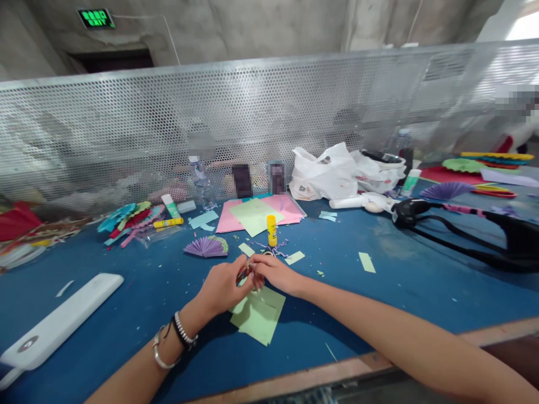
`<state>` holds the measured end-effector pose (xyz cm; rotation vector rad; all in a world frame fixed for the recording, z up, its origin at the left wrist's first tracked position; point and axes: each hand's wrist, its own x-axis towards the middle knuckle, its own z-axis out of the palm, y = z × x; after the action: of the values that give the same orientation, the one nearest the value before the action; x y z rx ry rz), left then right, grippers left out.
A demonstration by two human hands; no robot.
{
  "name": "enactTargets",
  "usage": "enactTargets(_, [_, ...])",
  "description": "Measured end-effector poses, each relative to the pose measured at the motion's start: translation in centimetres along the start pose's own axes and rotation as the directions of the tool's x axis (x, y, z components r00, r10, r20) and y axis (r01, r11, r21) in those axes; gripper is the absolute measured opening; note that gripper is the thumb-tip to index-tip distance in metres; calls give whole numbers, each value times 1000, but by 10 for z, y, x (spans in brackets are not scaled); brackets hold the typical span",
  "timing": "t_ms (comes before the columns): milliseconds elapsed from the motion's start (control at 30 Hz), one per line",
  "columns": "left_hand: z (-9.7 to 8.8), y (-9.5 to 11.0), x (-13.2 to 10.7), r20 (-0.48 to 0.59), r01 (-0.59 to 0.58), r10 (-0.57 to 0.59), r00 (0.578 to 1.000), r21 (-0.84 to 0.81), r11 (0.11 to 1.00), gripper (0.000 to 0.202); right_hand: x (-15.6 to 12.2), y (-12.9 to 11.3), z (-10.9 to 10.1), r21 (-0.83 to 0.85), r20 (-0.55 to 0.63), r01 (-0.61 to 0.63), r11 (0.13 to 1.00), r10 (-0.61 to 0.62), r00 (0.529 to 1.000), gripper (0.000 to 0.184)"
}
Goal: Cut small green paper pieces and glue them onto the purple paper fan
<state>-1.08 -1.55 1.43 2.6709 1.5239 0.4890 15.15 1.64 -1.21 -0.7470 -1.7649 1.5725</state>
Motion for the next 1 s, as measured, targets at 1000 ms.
enactTargets(1000, [-2, 2, 0, 2, 10, -10, 1000, 17, 1000, 19, -1, -2, -1, -2, 42, 3, 1000, -3, 999, 17])
